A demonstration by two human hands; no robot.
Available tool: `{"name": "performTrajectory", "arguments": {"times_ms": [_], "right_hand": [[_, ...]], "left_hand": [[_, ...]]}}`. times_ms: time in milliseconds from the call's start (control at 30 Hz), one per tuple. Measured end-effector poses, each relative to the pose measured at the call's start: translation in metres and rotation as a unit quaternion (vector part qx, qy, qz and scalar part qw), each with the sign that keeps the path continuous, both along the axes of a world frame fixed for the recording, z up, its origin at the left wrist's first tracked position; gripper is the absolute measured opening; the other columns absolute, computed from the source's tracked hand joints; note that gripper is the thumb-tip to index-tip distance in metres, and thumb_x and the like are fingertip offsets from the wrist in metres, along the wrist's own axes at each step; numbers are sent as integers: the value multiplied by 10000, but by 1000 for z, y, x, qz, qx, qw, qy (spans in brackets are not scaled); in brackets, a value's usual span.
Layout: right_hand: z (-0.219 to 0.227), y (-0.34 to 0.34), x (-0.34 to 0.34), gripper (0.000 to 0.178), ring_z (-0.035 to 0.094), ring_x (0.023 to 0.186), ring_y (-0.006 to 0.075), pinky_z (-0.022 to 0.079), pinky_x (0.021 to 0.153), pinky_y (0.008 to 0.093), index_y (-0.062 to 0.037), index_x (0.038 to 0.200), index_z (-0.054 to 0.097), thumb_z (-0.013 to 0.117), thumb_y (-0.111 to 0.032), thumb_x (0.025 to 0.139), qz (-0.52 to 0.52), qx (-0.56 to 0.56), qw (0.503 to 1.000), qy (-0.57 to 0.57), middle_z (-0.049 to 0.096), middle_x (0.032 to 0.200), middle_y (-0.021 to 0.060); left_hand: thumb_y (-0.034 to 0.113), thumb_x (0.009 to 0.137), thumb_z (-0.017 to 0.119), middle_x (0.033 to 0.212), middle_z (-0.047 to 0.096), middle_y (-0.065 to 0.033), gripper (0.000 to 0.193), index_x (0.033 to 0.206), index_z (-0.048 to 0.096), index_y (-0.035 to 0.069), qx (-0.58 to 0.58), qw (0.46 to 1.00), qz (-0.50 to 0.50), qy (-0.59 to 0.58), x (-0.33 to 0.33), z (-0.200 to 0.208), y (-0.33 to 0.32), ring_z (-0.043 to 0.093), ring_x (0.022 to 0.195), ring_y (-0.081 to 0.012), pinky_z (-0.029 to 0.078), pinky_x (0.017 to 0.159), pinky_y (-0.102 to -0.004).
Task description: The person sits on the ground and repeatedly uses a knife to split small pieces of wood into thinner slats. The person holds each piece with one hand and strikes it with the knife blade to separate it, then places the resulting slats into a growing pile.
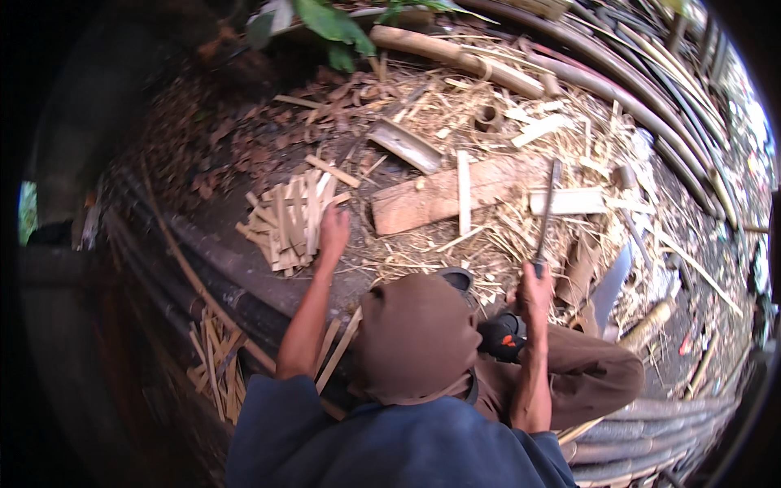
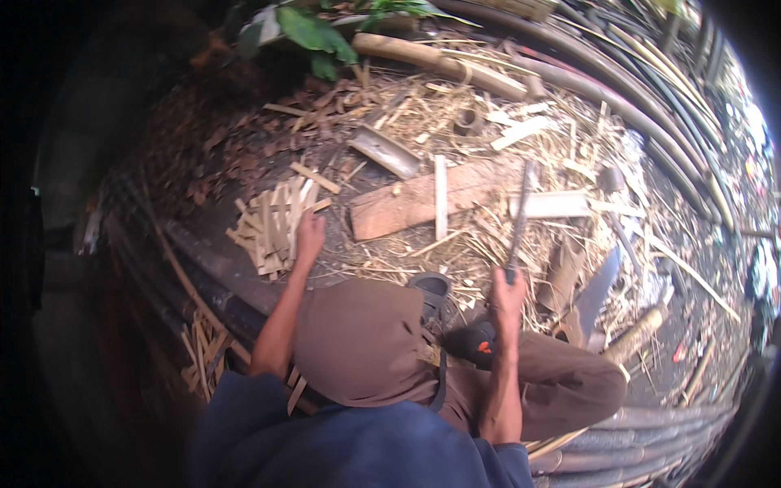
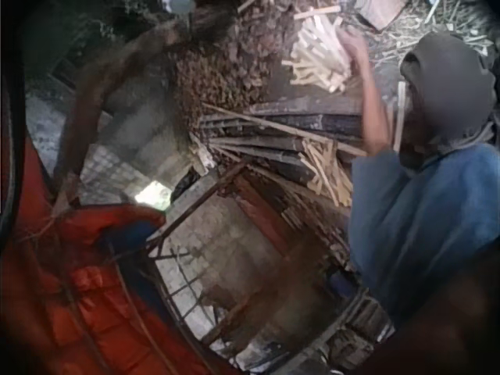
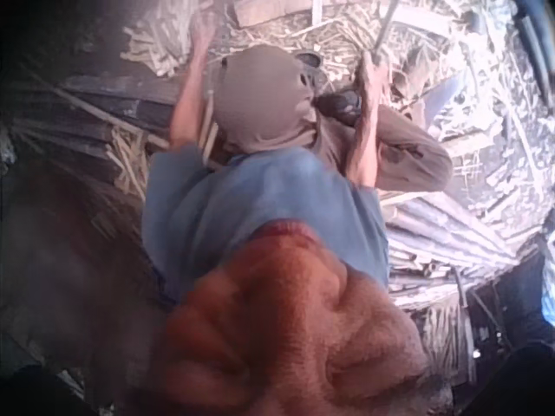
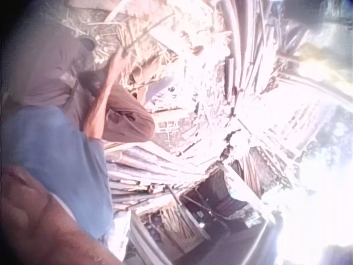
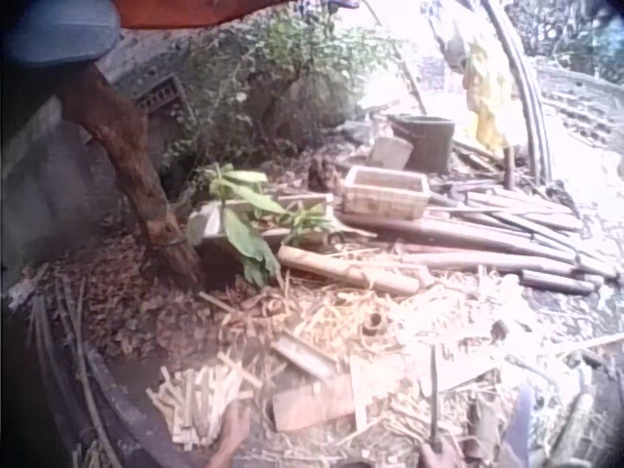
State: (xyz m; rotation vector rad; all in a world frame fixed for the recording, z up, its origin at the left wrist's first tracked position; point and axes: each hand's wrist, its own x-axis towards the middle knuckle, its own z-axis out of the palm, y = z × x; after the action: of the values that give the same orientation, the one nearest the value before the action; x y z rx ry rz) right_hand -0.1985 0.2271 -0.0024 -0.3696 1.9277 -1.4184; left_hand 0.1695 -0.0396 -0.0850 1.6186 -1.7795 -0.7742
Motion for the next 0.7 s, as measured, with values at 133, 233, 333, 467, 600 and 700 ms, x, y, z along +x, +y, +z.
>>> {"name": "performTrajectory", "arguments": {"times_ms": [133, 233, 333, 467, 600, 700], "right_hand": [[-3, 8, 35, 226, 407, 405, 60, 324, 373, 248, -115, 760, 481, 627, -223, 894, -9, 27, 997, -76, 432, 521, -59], [-21, 39, 50, 172, 406, 431, 52, 327, 397, 242, -70, 866, 573, 650, -224, 875, 22, 97, 995, -16, 454, 540, -56], [-32, 68, 66, 318, 564, 660, 165, 472, 644, 333, 0, 964, 627, 660, -281, 819, 28, 115, 993, 26, 602, 697, 75], [-32, 76, 69, 394, 545, 677, 205, 459, 684, 355, -19, 966, 626, 651, -376, 800, 49, 235, 970, -25, 592, 721, 114], [-28, 55, 66, 273, 420, 537, 94, 350, 498, 286, -31, 824, 561, 653, -287, 837, 41, 147, 987, 46, 457, 590, -17], [-21, 42, 62, 350, 520, 615, 178, 441, 608, 354, 12, 832, 567, 626, -333, 820, 48, 184, 981, 22, 547, 638, 93]], "left_hand": [[185, 861, 646, 1081, 591, -238, 435, 1218, 510, -22, -3, 979, -205, -19, -176, -5, -1, 564, 1028, -382, 449, 906, -448], [215, 851, 669, 1157, 539, -274, 570, 1292, 416, -44, -47, 964, -253, -67, -251, -12, -8, 505, 1102, -412, 404, 963, -474], [344, 809, 730, 1281, 497, -285, 849, 1412, 281, -49, -28, 966, -223, -125, -300, -33, -27, 445, 1210, -420, 342, 1040, -503], [239, 774, 748, 1275, 521, -265, 778, 1391, 337, 1, 77, 952, -222, -198, -312, -36, -49, 509, 1180, -388, 412, 980, -467], [193, 807, 674, 1100, 580, -239, 504, 1224, 452, 16, 75, 974, -210, -33, -302, -1, -65, 569, 1052, -351, 469, 840, -430], [259, 908, 553, 809, 527, -69, 299, 1105, 499, 41, 144, 938, -137, 285, -305, 37, -64, 524, 760, -191, 450, 661, -358]]}}
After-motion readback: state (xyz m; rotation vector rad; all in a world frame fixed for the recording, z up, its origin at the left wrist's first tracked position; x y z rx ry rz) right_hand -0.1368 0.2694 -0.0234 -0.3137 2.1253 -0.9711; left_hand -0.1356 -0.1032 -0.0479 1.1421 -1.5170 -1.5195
